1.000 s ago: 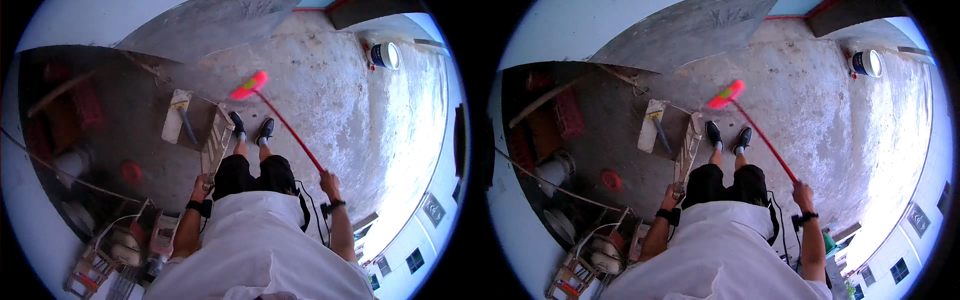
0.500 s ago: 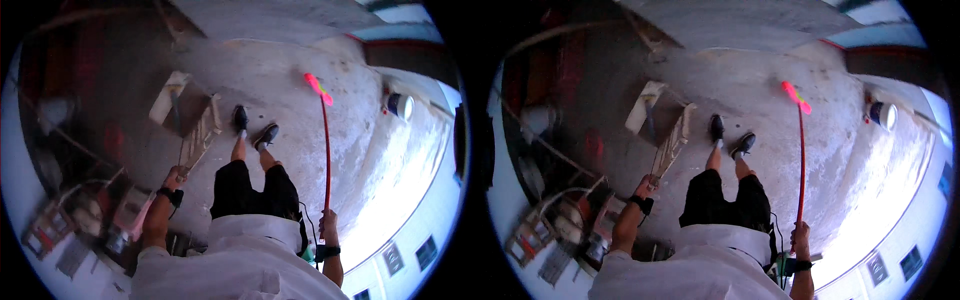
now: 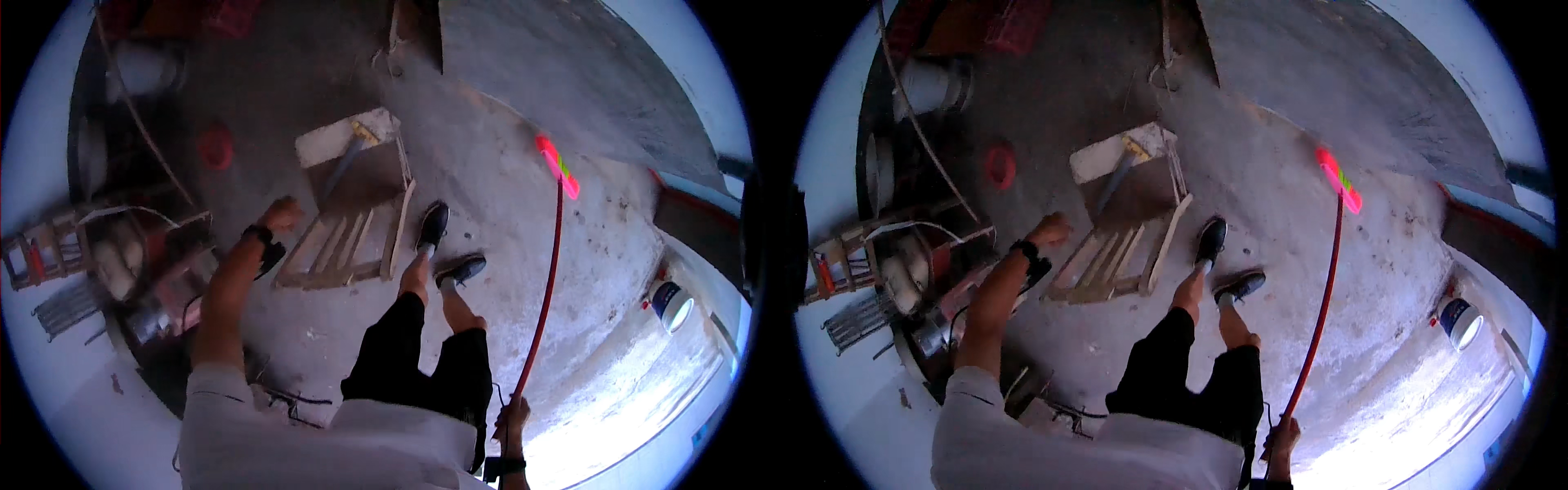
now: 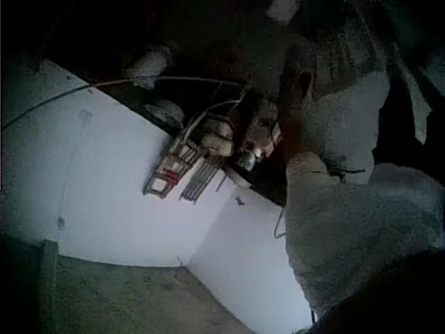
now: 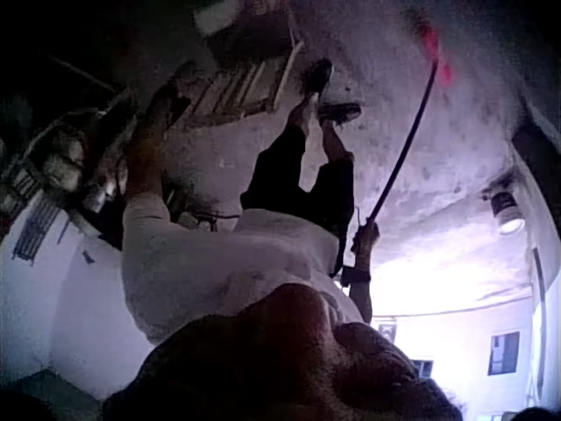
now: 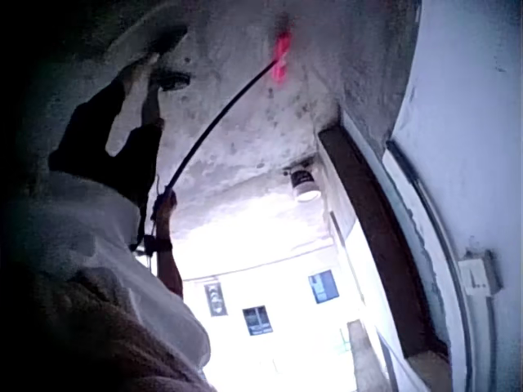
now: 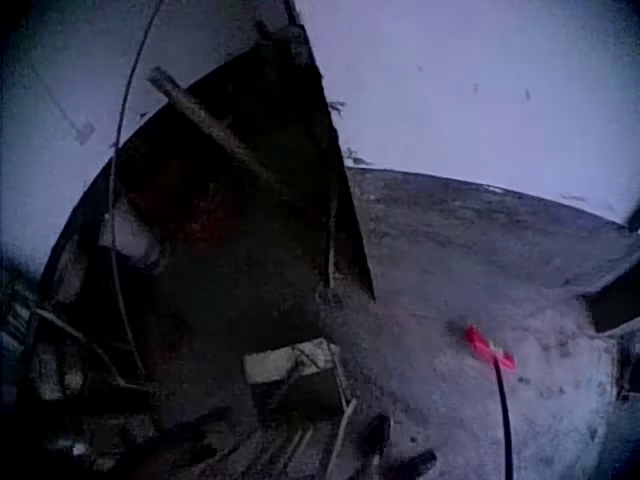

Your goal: Scraping the floor and the base of a wall using a small hand tool.

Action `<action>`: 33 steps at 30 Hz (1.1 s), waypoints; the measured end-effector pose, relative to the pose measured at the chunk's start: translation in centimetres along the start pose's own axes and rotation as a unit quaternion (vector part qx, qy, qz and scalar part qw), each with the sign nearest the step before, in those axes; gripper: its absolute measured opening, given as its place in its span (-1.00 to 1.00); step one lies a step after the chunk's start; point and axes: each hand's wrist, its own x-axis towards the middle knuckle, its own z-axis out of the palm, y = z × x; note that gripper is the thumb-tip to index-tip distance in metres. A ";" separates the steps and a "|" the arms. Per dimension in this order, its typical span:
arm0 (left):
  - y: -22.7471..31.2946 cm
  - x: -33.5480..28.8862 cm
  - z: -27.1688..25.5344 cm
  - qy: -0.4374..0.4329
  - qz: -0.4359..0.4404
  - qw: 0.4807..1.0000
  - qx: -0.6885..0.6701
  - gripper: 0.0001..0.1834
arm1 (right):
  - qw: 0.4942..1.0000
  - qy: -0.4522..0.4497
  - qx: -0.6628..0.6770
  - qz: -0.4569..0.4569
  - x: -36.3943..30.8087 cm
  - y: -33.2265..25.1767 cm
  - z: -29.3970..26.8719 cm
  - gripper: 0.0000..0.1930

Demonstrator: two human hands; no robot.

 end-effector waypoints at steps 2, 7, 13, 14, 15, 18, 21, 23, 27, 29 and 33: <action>5.1 4.3 1.3 0.272 0.162 0.915 0.251 -0.71 | 0.999 -0.012 0.009 -0.034 1.4 2.7 0.6 -0.67; 10.0 14.5 5.0 0.447 0.288 0.824 0.193 -0.68 | 0.995 0.087 0.027 -0.037 6.1 13.3 0.5 -0.69; 2.5 19.4 -3.7 0.496 0.266 0.779 0.278 -0.43 | 0.946 0.137 -0.216 -0.201 6.6 5.2 4.9 -0.75; 6.4 20.0 1.9 0.397 0.259 0.860 0.189 -0.47 | 0.950 0.150 -0.217 -0.167 5.7 5.7 2.9 -0.75; 10.6 18.6 5.8 0.303 0.231 0.918 0.107 -0.50 | 0.956 0.153 -0.208 -0.139 5.5 6.4 1.8 -0.76; 17.2 10.4 7.1 0.171 0.213 0.960 -0.055 -0.57 | 0.935 0.139 -0.254 -0.203 8.0 7.2 2.4 -0.78; 23.9 3.3 8.9 0.089 0.235 0.960 -0.123 -0.63 | 0.947 0.125 -0.253 -0.154 8.7 6.9 3.8 -0.77; 27.8 3.5 13.6 0.059 0.238 0.967 -0.071 -0.64 | 0.949 0.111 -0.252 -0.156 10.2 7.4 3.4 -0.82; 35.5 6.2 22.8 -0.028 0.252 0.967 0.034 -0.51 | 0.930 0.105 -0.286 -0.207 16.4 8.8 3.7 -0.82; 38.7 10.9 28.0 0.001 0.240 0.968 0.070 -0.51 | 0.968 0.051 -0.217 -0.117 21.4 8.8 4.3 -0.81; 36.9 22.7 34.6 0.057 0.231 0.951 0.200 -0.69 | 0.951 0.109 -0.199 -0.209 26.6 10.8 3.6 -0.82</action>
